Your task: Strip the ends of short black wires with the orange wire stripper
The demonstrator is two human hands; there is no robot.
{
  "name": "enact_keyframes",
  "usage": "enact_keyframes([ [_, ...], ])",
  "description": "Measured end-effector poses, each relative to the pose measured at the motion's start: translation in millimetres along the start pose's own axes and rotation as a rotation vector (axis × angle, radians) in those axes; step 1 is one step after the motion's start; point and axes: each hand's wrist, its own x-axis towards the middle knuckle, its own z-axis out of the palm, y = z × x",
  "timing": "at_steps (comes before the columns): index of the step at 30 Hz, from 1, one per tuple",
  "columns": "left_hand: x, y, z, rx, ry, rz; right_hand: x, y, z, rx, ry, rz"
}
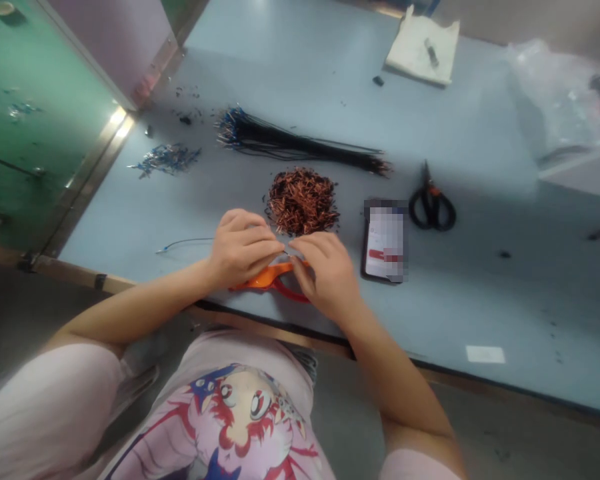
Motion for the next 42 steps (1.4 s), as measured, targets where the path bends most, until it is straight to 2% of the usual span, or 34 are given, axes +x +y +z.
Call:
enact_keyframes([
  [3, 1.4, -0.7, -2.5, -0.03, 0.013, 0.024, -0.8, -5.0, 2.6, 0.036, -0.029, -0.033],
  [8, 3.1, -0.6, -2.0, -0.014, 0.037, 0.065, -1.6, -6.5, 3.0, 0.034, -0.05, 0.005],
  [13, 2.7, -1.1, 0.9, 0.004, 0.049, 0.085, -1.4, -6.3, 2.1, 0.02, -0.028, -0.01],
  [22, 5.5, -4.0, -4.3, -0.068, -0.068, 0.154, -0.4, -6.8, -0.5, -0.067, 0.009, -0.018],
  [29, 8.0, -5.6, -9.6, -0.152, -0.104, 0.081, 1.5, -5.6, -5.4, -0.008, 0.011, -0.016],
  [36, 5.9, -14.8, -6.1, -0.08, -0.117, 0.061, 0.5, -4.2, -8.1, -0.034, -0.125, 0.065],
  [40, 5.4, -24.8, -8.0, -0.046, -0.086, -0.049, 1.3, -4.8, -13.7, -0.06, -0.246, 0.133],
  [42, 5.3, -26.7, -9.6, -0.071, -0.067, -0.127, 2.0, -6.3, -17.1, -0.022, -0.346, 0.134],
])
